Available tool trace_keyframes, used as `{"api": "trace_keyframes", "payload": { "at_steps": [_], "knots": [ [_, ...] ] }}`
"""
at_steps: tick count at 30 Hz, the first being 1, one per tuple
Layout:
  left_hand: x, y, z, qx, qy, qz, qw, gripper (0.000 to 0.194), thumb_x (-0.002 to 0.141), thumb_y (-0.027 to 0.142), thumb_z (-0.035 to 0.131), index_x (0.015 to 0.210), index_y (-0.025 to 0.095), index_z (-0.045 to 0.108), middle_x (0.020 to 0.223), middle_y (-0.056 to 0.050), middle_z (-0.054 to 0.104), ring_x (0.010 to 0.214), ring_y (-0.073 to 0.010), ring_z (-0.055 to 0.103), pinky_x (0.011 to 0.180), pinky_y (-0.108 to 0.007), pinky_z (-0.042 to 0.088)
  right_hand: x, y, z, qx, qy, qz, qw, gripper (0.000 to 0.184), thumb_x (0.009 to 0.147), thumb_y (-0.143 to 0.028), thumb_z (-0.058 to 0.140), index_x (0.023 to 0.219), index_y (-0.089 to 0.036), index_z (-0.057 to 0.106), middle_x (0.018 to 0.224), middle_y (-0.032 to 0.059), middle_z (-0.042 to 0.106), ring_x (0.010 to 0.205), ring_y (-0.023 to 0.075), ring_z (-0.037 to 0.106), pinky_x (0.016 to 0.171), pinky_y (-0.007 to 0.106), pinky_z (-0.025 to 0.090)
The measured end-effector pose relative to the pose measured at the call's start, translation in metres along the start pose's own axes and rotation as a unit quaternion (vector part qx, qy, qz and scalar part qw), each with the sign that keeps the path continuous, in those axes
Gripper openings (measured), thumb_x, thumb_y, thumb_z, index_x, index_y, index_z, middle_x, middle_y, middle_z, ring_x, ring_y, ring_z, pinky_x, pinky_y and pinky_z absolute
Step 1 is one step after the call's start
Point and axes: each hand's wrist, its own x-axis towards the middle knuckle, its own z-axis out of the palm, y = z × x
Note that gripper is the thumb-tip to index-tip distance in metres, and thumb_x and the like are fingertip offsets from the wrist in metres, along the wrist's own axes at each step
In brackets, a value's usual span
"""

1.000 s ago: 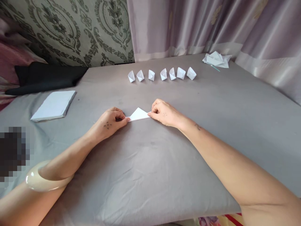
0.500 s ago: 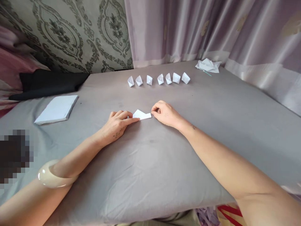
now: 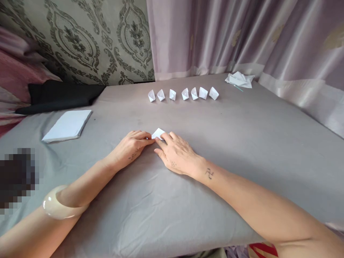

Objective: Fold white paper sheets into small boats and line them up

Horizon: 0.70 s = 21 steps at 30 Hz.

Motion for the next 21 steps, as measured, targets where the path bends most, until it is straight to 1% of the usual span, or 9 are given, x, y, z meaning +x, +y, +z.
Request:
{"api": "trace_keyframes", "payload": {
  "at_steps": [2,5,11,14,17,19,21],
  "knots": [
    [-0.004,-0.001,-0.002,-0.005,0.006,-0.003,1.000,0.036,0.093,0.012,0.034,0.108,0.019,0.066,0.102,-0.008,0.065,0.087,-0.0180,0.057,0.078,-0.032,0.040,0.001,0.001,-0.001,-0.024,-0.004,0.010,1.000,0.043,0.098,-0.036,0.032,0.131,-0.017,0.051,0.116,0.0120,0.056,0.093,0.0248,0.049,0.081,0.041,0.046],
    [-0.008,0.000,-0.005,0.007,0.013,-0.022,1.000,0.035,0.093,0.014,0.035,0.105,0.019,0.067,0.096,-0.007,0.067,0.084,-0.0186,0.059,0.076,-0.033,0.042,0.003,0.001,-0.002,-0.033,-0.005,0.016,0.999,0.042,0.098,-0.035,0.032,0.131,-0.019,0.053,0.115,0.0120,0.056,0.092,0.0244,0.049,0.080,0.040,0.045],
    [-0.009,0.010,-0.010,0.014,0.021,-0.064,0.998,0.029,0.081,0.013,0.045,0.095,0.017,0.071,0.094,-0.007,0.070,0.086,-0.0214,0.062,0.079,-0.036,0.046,0.002,0.006,-0.006,-0.021,-0.001,0.024,0.999,0.041,0.098,-0.032,0.032,0.125,-0.017,0.059,0.110,0.0110,0.059,0.094,0.0235,0.050,0.077,0.037,0.045],
    [-0.009,0.012,-0.010,0.008,0.034,-0.082,0.996,0.026,0.085,0.020,0.046,0.090,0.018,0.072,0.095,-0.006,0.070,0.085,-0.0207,0.062,0.078,-0.035,0.048,0.000,0.010,-0.009,-0.025,0.001,0.041,0.999,0.040,0.098,-0.030,0.032,0.119,-0.015,0.063,0.105,0.0109,0.060,0.093,0.0227,0.051,0.074,0.036,0.045],
    [-0.010,0.010,-0.008,0.003,0.036,-0.090,0.995,0.029,0.091,0.027,0.044,0.089,0.020,0.072,0.096,-0.005,0.070,0.087,-0.0199,0.062,0.077,-0.033,0.048,-0.003,0.014,-0.012,-0.030,0.006,0.056,0.998,0.042,0.098,-0.028,0.030,0.107,-0.015,0.068,0.099,0.0109,0.061,0.088,0.0221,0.052,0.071,0.036,0.043],
    [-0.009,0.008,-0.007,-0.002,0.030,-0.098,0.995,0.031,0.093,0.030,0.042,0.090,0.021,0.071,0.095,-0.005,0.070,0.088,-0.0194,0.061,0.073,-0.031,0.047,-0.004,0.015,-0.013,-0.031,0.015,0.063,0.997,0.043,0.099,-0.027,0.029,0.100,-0.015,0.070,0.096,0.0107,0.061,0.086,0.0218,0.052,0.069,0.035,0.042],
    [-0.008,0.006,-0.006,-0.003,0.028,-0.109,0.994,0.031,0.094,0.033,0.041,0.096,0.022,0.070,0.093,-0.005,0.068,0.087,-0.0188,0.061,0.070,-0.029,0.047,-0.005,0.017,-0.014,-0.025,0.024,0.072,0.997,0.043,0.098,-0.028,0.029,0.095,-0.016,0.071,0.094,0.0102,0.060,0.086,0.0215,0.052,0.067,0.035,0.041]
  ]
}}
